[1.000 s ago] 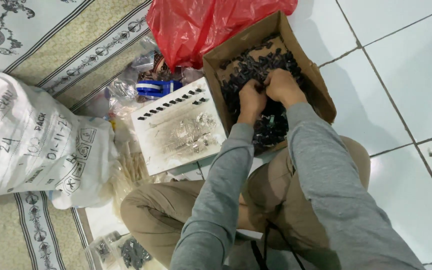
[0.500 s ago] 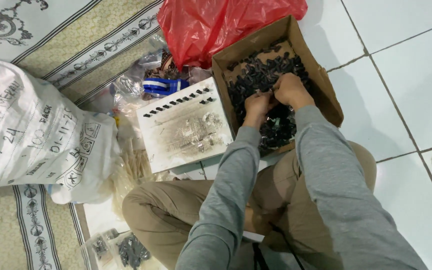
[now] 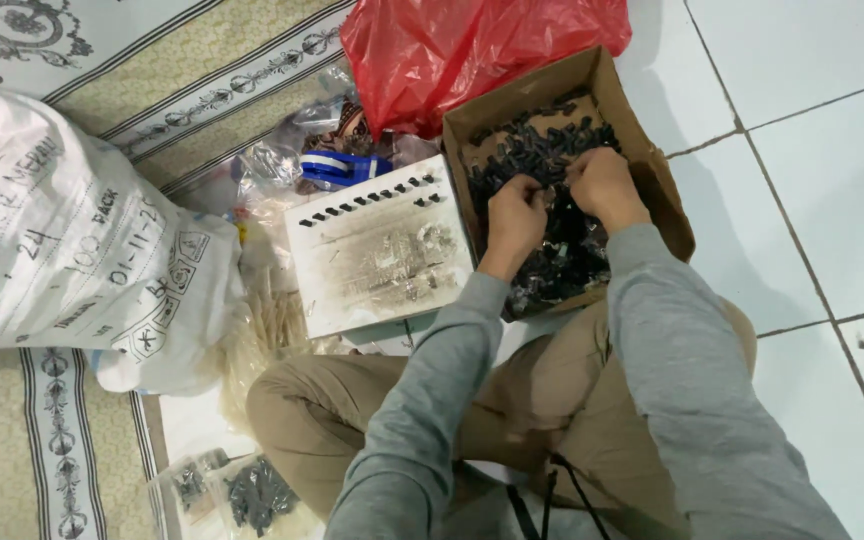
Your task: Sort and place small black components into a template tray while sitting on the floor.
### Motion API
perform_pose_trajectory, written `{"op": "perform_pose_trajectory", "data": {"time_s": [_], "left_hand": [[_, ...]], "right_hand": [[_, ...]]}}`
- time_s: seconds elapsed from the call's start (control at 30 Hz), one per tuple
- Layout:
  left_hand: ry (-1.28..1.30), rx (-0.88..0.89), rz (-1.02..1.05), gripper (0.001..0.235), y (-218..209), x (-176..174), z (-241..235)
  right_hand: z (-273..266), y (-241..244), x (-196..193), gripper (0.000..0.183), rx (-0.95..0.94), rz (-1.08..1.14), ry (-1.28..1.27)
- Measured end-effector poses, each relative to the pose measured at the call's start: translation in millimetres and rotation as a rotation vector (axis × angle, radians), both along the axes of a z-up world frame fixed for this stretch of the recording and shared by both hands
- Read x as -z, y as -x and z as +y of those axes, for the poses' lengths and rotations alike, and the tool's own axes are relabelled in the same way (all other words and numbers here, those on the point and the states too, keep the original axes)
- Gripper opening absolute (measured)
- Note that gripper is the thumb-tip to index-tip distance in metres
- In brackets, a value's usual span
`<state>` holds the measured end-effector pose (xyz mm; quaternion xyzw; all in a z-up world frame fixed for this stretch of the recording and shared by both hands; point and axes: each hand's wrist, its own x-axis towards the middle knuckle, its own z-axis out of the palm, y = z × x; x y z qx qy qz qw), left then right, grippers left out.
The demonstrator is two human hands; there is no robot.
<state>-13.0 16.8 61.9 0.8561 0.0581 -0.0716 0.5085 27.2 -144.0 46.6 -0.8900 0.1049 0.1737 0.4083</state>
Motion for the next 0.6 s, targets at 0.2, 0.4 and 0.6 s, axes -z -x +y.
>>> {"op": "perform_pose_trajectory", "data": {"time_s": [0.2, 0.4, 0.6], "left_hand": [[0.375, 0.062, -0.045, 0.021, 50, -15, 90], [0.89, -0.223, 0.212, 0.024, 86, -59, 175], [1.129, -0.27, 0.133, 0.029, 75, -27, 177]], "right_hand": [[18, 15, -50, 0.025, -0.052, -0.097, -0.235], [65, 47, -62, 0.02, -0.096, -0.15, -0.585], [132, 80, -65, 0.019, -0.058, -0.287, -0.788]]}}
